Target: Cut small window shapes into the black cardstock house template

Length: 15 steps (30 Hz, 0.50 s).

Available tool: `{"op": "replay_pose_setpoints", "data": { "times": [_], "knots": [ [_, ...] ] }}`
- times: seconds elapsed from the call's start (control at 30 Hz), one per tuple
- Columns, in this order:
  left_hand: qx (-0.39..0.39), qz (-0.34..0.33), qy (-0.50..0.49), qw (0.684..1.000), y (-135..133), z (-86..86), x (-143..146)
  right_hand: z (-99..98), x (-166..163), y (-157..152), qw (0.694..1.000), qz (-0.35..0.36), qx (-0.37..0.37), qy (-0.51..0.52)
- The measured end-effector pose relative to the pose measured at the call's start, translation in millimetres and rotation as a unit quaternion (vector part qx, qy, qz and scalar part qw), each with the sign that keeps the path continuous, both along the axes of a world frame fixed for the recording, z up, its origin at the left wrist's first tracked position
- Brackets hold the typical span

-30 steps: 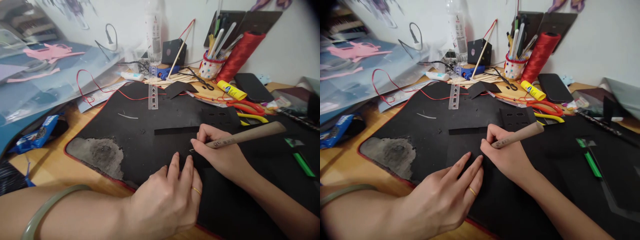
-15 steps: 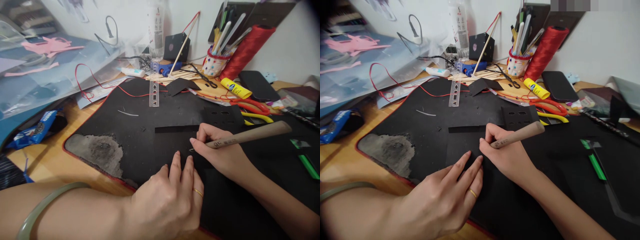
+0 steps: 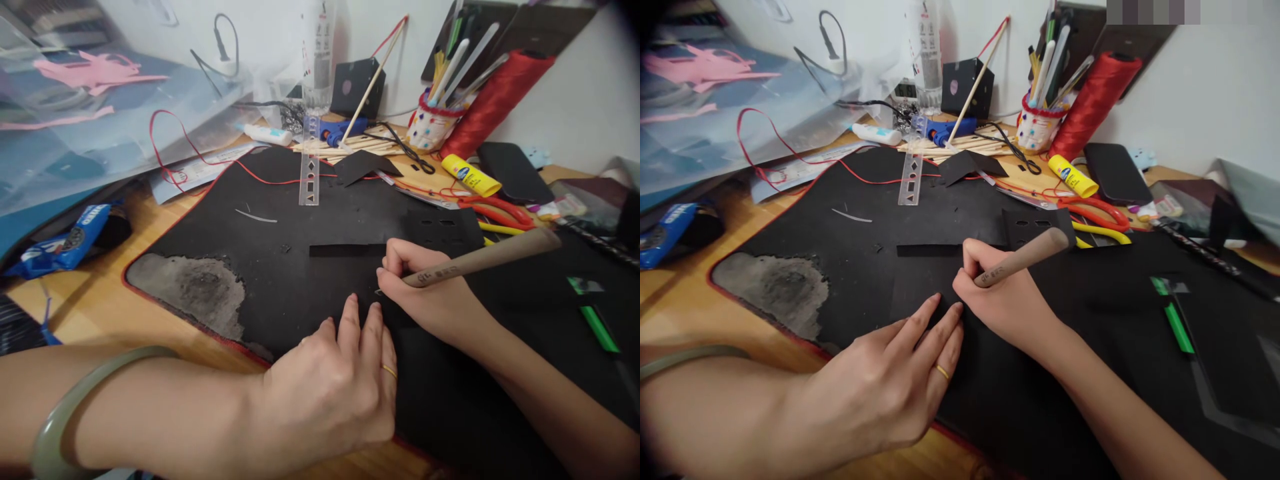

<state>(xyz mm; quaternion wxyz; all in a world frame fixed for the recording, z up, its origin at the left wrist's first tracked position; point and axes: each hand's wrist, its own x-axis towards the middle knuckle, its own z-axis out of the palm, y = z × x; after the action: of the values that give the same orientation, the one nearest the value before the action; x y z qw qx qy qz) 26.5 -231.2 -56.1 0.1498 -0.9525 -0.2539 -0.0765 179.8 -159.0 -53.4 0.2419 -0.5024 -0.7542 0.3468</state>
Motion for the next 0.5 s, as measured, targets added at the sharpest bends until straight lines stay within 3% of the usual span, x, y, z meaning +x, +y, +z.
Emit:
{"op": "replay_pose_setpoints", "data": {
  "times": [0.5],
  "knots": [
    [0.011, -0.004, 0.005, 1.0, 1.1, 3.1, 1.2, -3.1, 1.4, 0.9, 1.0, -0.006, 0.006, -0.005]
  ]
}}
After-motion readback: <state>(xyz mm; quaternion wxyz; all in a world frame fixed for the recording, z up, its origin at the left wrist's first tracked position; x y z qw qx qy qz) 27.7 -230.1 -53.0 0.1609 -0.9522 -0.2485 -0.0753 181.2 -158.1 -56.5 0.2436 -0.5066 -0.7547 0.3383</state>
